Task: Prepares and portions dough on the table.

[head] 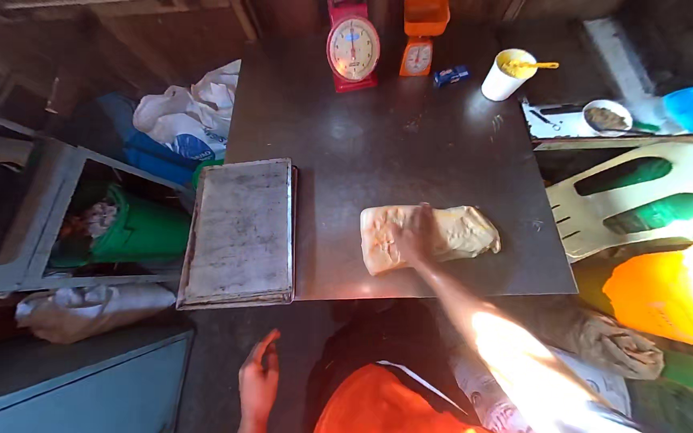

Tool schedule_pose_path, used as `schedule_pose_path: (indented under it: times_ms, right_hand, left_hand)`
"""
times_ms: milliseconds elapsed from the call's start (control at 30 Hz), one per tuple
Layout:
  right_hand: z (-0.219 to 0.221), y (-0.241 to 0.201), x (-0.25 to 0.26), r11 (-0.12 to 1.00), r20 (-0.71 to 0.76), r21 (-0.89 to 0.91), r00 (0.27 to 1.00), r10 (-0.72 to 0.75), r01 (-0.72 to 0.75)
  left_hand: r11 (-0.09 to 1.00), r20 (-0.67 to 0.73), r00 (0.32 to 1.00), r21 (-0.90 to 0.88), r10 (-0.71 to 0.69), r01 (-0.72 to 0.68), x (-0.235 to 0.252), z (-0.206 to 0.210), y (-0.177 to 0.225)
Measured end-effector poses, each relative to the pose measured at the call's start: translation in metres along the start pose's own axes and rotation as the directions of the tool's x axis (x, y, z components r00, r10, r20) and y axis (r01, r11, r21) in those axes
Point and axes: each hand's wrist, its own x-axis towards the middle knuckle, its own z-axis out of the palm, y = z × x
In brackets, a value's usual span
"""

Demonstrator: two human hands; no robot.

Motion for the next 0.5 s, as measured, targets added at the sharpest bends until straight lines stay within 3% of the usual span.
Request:
schedule_pose_path:
  times_ms: [100,200,267,367,467,500]
  right_hand:
    - [0.055,-0.083,-0.002,0.992,-0.033,-0.015,0.992,-0.125,0.124]
    - [0.074,-0.094,0.001,0.888,0.177,-0.108,0.888,-0.425,0.447]
    - [0.066,-0.063,0.003,0.771,0.254,-0.127,0.772,-0.583,0.624]
    - [0.037,0.01,-0.018,0.66,0.269,-0.091,0.657,-0.704,0.745]
    - [-0.002,0.09,-0.064,0.64,0.344,-0.009,0.603,-0.72,0.768]
    - [-0.017,0.107,-0.077,0.691,0.34,0.059,0.637,-0.692,0.72]
  left_hand:
    - [0.99,0.056,0.989,-0.015,0.137,-0.137,0.027,0.017,0.026]
    - [0.953,0.169,0.939,-0.008,0.299,-0.302,0.064,0.035,0.07]
    - [0.927,0.235,0.899,-0.026,0.369,-0.374,0.081,0.047,0.094]
    - [0.9,0.265,0.862,-0.055,0.431,-0.433,0.093,0.056,0.113]
    - [0.907,0.265,0.869,-0.068,0.418,-0.416,0.09,0.059,0.11]
    - [0.911,0.258,0.874,-0.075,0.411,-0.406,0.089,0.061,0.106]
